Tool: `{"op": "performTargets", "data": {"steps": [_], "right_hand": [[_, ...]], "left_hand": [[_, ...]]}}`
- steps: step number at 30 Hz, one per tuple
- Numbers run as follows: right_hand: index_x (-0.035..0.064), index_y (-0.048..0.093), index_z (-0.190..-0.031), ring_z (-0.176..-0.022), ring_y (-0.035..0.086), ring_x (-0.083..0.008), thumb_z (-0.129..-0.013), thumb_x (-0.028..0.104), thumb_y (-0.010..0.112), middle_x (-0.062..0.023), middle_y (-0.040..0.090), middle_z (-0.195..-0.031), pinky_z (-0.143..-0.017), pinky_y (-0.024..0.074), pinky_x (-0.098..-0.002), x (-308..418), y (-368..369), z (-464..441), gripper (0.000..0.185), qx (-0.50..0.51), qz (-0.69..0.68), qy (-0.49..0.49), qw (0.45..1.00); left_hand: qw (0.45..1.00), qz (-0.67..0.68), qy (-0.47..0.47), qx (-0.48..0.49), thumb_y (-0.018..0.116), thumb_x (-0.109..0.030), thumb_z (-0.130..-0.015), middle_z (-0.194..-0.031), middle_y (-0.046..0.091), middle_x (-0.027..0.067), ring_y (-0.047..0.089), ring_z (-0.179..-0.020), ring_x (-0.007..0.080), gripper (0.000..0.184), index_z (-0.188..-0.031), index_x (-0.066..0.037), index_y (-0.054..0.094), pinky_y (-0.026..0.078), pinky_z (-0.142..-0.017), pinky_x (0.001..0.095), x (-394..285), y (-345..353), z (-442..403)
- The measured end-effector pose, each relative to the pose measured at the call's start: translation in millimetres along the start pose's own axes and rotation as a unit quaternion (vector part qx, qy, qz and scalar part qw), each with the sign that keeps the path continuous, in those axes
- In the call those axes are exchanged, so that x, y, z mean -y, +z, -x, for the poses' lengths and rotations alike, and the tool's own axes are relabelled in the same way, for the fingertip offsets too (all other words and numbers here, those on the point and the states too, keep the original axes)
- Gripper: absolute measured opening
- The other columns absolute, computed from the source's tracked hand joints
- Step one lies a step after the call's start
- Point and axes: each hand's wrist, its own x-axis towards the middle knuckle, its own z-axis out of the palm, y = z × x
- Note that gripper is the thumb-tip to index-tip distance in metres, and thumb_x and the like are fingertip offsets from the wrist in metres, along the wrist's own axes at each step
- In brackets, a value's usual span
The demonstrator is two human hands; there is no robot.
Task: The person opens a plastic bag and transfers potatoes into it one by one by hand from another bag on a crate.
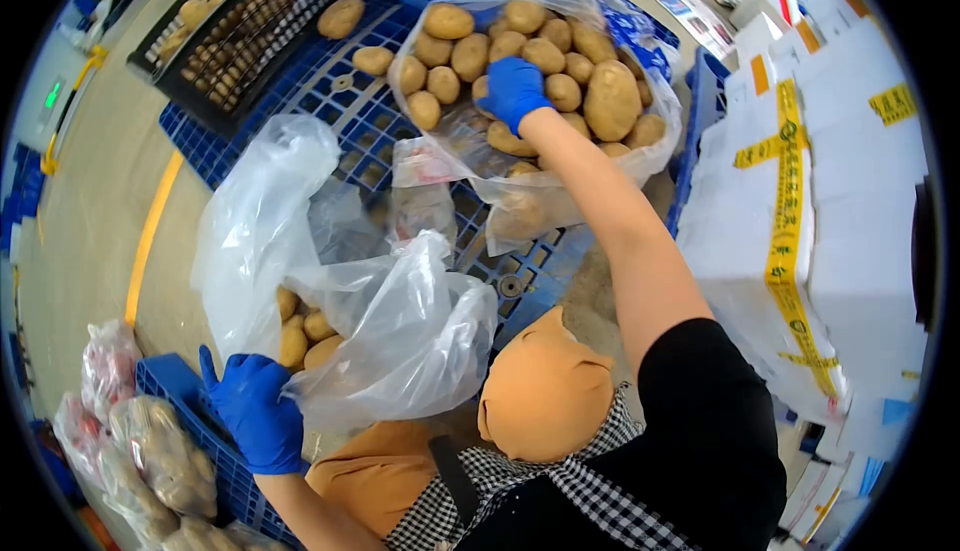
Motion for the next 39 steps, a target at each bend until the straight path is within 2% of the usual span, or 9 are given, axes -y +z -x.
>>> {"op": "performTargets", "data": {"steps": [3, 6, 7, 11, 17, 20, 29, 36, 39], "right_hand": [[0.0076, 0.069, -0.085, -0.082, 0.065, -0.0233, -0.077, 0.044, 0.064, -0.0120, 0.067, -0.079, -0.070, 0.0485, -0.0400, 9, 13, -5, 0.037, -0.012, 0.093, 0.034, 0.995], [0.0047, 0.069, -0.091, -0.087, 0.064, -0.0215, -0.081, 0.039, 0.064, -0.0097, 0.068, -0.085, -0.073, 0.0481, -0.0384, 27, -36, 28, 0.036, 0.015, -0.292, -0.042, 0.955], [0.0033, 0.068, -0.096, -0.083, 0.063, -0.0216, -0.084, 0.033, 0.064, -0.0112, 0.068, -0.087, -0.074, 0.0484, -0.0362, 32, -41, 38, 0.032, 0.090, -0.499, -0.101, 0.856], [0.0038, 0.067, -0.095, -0.080, 0.065, -0.0302, -0.087, 0.026, 0.057, -0.0182, 0.066, -0.086, -0.070, 0.0508, -0.0380, -12, -17, 12, 0.026, -0.149, -0.532, 0.013, 0.833], [-0.0001, 0.050, -0.120, -0.103, 0.058, -0.0362, -0.073, 0.051, 0.068, -0.0242, 0.055, -0.117, -0.087, 0.0488, -0.0447, 29, -23, 23, 0.071, 0.057, -0.190, 0.042, 0.979], [0.0024, 0.052, -0.118, -0.101, 0.056, -0.0356, -0.076, 0.033, 0.068, -0.0210, 0.054, -0.117, -0.085, 0.0479, -0.0444, 48, -15, 55, 0.054, -0.100, -0.242, -0.130, 0.956], [0.0048, 0.055, -0.112, -0.093, 0.059, -0.0333, -0.076, 0.028, 0.069, -0.0200, 0.054, -0.115, -0.078, 0.0493, -0.0441, -27, 22, 45, 0.045, -0.262, -0.201, -0.043, 0.943], [0.0053, 0.068, -0.078, -0.070, 0.063, -0.0334, -0.078, 0.053, 0.060, -0.0171, 0.067, -0.078, -0.064, 0.0484, -0.0443, -15, 25, 46, 0.048, -0.019, -0.039, 0.155, 0.987], [-0.0011, 0.066, -0.090, -0.085, 0.065, -0.0350, -0.075, 0.048, 0.062, -0.0234, 0.066, -0.092, -0.073, 0.0509, -0.0447, -19, 41, 11, 0.051, 0.016, -0.189, 0.162, 0.968]], "left_hand": [[1.000, 0.017, 0.007, -0.005, 0.053, 0.002, -0.055, -0.066, 0.056, 0.0041, 0.056, -0.075, 0.0241, 0.014, -0.062, -0.010, 0.058, 0.024, -0.110, 0.0529, -4, -1, 0], [1.000, 0.026, 0.012, -0.005, 0.053, 0.002, -0.056, -0.067, 0.056, 0.0043, 0.056, -0.075, 0.0244, 0.015, -0.063, -0.010, 0.058, 0.024, -0.109, 0.0530, -6, 0, 0], [1.000, 0.023, 0.009, 0.001, 0.053, 0.003, -0.056, -0.067, 0.056, 0.0044, 0.056, -0.076, 0.0245, 0.015, -0.063, -0.010, 0.058, 0.024, -0.109, 0.0531, -6, 1, -4], [1.000, 0.028, -0.008, 0.008, 0.053, 0.004, -0.056, -0.068, 0.057, 0.0036, 0.056, -0.075, 0.0241, 0.017, -0.063, -0.010, 0.058, 0.023, -0.110, 0.0533, -8, 4, -7], [0.999, 0.036, -0.002, 0.010, 0.052, 0.005, -0.055, -0.068, 0.056, 0.0033, 0.056, -0.077, 0.0238, 0.018, -0.063, -0.010, 0.058, 0.022, -0.110, 0.0534, -2, 5, -1], [0.999, 0.040, -0.001, 0.012, 0.052, 0.005, -0.055, -0.069, 0.056, 0.0037, 0.056, -0.077, 0.0242, 0.018, -0.063, -0.010, 0.058, 0.022, -0.110, 0.0534, -4, 4, -4], [0.998, 0.062, -0.008, 0.015, 0.053, 0.006, -0.054, -0.069, 0.055, 0.0043, 0.056, -0.076, 0.0246, 0.019, -0.064, -0.010, 0.058, 0.022, -0.110, 0.0530, -5, 6, -3], [0.998, 0.060, -0.004, 0.019, 0.052, 0.007, -0.054, -0.068, 0.055, 0.0044, 0.056, -0.075, 0.0247, 0.020, -0.064, -0.010, 0.057, 0.024, -0.110, 0.0521, -5, 8, -2], [0.999, 0.040, 0.012, 0.023, 0.052, 0.007, -0.054, -0.067, 0.055, 0.0040, 0.056, -0.075, 0.0245, 0.021, -0.064, -0.011, 0.057, 0.024, -0.110, 0.0517, -6, 11, -9]]}}
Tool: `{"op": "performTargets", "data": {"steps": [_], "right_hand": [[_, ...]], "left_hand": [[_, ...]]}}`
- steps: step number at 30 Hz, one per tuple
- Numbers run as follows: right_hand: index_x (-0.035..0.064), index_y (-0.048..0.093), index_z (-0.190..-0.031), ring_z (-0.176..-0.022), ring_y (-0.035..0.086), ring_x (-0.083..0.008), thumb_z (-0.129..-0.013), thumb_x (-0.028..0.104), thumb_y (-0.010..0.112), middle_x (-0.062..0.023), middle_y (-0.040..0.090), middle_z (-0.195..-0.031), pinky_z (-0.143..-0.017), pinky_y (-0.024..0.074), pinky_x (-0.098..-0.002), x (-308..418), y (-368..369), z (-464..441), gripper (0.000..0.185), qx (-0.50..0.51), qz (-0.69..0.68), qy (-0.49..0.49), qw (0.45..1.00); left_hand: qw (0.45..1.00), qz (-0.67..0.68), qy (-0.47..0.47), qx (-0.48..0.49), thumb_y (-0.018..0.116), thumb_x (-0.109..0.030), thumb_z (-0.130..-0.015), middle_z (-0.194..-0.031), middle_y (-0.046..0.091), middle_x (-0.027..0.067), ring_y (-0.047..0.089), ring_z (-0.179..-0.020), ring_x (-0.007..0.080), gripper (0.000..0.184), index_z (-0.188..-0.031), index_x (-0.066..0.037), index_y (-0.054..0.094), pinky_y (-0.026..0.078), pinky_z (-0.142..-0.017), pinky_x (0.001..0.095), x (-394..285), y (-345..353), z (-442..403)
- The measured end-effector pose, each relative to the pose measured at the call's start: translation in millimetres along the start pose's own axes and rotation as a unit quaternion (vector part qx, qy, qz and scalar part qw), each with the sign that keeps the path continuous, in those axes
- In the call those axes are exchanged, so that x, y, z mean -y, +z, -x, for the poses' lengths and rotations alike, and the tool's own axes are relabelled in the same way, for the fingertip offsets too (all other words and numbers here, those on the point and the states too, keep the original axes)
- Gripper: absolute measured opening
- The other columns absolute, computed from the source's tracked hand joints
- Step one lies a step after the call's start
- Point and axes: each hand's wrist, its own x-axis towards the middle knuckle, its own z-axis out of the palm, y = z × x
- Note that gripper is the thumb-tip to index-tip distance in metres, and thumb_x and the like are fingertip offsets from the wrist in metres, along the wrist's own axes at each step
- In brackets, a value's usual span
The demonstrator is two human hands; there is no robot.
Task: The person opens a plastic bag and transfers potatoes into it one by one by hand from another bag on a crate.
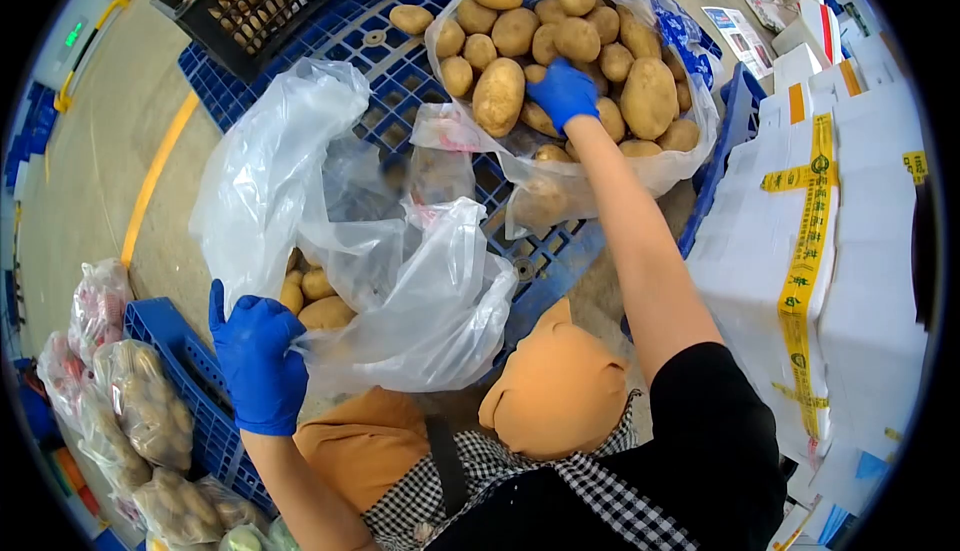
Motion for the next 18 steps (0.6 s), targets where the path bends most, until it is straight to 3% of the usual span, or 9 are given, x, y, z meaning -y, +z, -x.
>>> {"op": "performTargets", "data": {"steps": [2, 3, 5, 6, 9, 11, 12, 15, 18], "right_hand": [[-0.0019, 0.060, -0.106, -0.089, 0.065, -0.0302, -0.078, 0.040, 0.064, -0.0220, 0.065, -0.102, -0.073, 0.0532, -0.0405, 3, -3, -6, 0.050, 0.048, -0.029, 0.013, 0.998], [-0.0016, 0.059, -0.107, -0.090, 0.065, -0.0271, -0.080, 0.041, 0.064, -0.0193, 0.064, -0.103, -0.074, 0.0528, -0.0380, 2, -6, -2, 0.051, 0.078, -0.230, 0.045, 0.969], [-0.0010, 0.058, -0.110, -0.092, 0.063, -0.0207, -0.083, 0.042, 0.062, -0.0139, 0.063, -0.105, -0.076, 0.0519, -0.0328, 2, -16, 15, 0.052, 0.137, -0.594, 0.093, 0.788], [0.0010, 0.056, -0.115, -0.094, 0.059, -0.0137, -0.086, 0.040, 0.061, -0.0060, 0.059, -0.107, -0.077, 0.0502, -0.0269, 8, -25, 22, 0.049, 0.176, -0.656, 0.077, 0.729], [0.0049, 0.055, -0.115, -0.089, 0.060, -0.0216, -0.076, 0.028, 0.075, -0.0079, 0.060, -0.105, -0.074, 0.0513, -0.0320, 33, -43, 57, 0.049, -0.016, -0.470, -0.166, 0.867], [0.0077, 0.055, -0.116, -0.088, 0.059, -0.0250, -0.070, 0.025, 0.080, -0.0095, 0.058, -0.103, -0.074, 0.0499, -0.0344, 58, -78, 85, 0.055, -0.185, -0.296, -0.277, 0.895], [0.0091, 0.055, -0.116, -0.088, 0.058, -0.0268, -0.067, 0.024, 0.082, -0.0104, 0.057, -0.102, -0.074, 0.0492, -0.0356, 70, -91, 95, 0.058, -0.268, -0.201, -0.326, 0.884], [0.0127, 0.055, -0.117, -0.086, 0.056, -0.0305, -0.061, 0.024, 0.084, -0.0117, 0.054, -0.098, -0.073, 0.0480, -0.0378, 93, -107, 103, 0.064, -0.342, -0.233, -0.354, 0.839], [0.0054, 0.053, -0.118, -0.095, 0.060, -0.0283, -0.062, 0.021, 0.086, -0.0139, 0.058, -0.110, -0.082, 0.0492, -0.0370, 121, -132, 97, 0.067, -0.325, -0.349, -0.409, 0.778]], "left_hand": [[1.000, -0.002, -0.002, 0.004, 0.053, 0.007, -0.054, -0.067, 0.055, 0.0037, 0.056, -0.076, 0.0243, 0.021, -0.064, -0.011, 0.057, 0.024, -0.110, 0.0515, -2, 1, 0], [1.000, 0.004, -0.007, 0.002, 0.053, 0.007, -0.054, -0.067, 0.055, 0.0036, 0.056, -0.076, 0.0243, 0.021, -0.063, -0.011, 0.057, 0.024, -0.110, 0.0515, -1, 0, 0], [1.000, 0.000, -0.021, 0.007, 0.053, 0.006, -0.055, -0.067, 0.055, 0.0033, 0.056, -0.076, 0.0242, 0.020, -0.062, -0.012, 0.057, 0.024, -0.109, 0.0513, 0, -4, 4], [0.999, -0.010, -0.030, 0.015, 0.053, 0.006, -0.055, -0.067, 0.055, 0.0033, 0.056, -0.076, 0.0242, 0.020, -0.062, -0.012, 0.057, 0.024, -0.109, 0.0512, -1, -8, 6], [0.999, -0.008, -0.036, 0.004, 0.053, 0.005, -0.055, -0.066, 0.054, 0.0031, 0.055, -0.075, 0.0244, 0.018, -0.061, -0.012, 0.056, 0.024, -0.109, 0.0512, 1, -7, 8], [1.000, 0.005, -0.028, -0.001, 0.053, 0.005, -0.055, -0.065, 0.053, 0.0029, 0.055, -0.075, 0.0244, 0.017, -0.060, -0.012, 0.055, 0.025, -0.109, 0.0513, 1, -5, 7], [1.000, 0.010, -0.023, 0.000, 0.053, 0.005, -0.055, -0.065, 0.052, 0.0027, 0.055, -0.074, 0.0243, 0.017, -0.059, -0.012, 0.054, 0.025, -0.109, 0.0515, 1, -4, 4], [1.000, 0.005, -0.011, 0.007, 0.055, 0.001, -0.058, -0.064, 0.052, 0.0030, 0.055, -0.074, 0.0242, 0.014, -0.057, -0.013, 0.056, 0.026, -0.108, 0.0521, 0, -2, -2], [1.000, -0.003, -0.006, 0.006, 0.057, -0.001, -0.060, -0.064, 0.054, 0.0031, 0.056, -0.073, 0.0242, 0.013, -0.059, -0.014, 0.059, 0.026, -0.107, 0.0510, 4, -3, 0]]}}
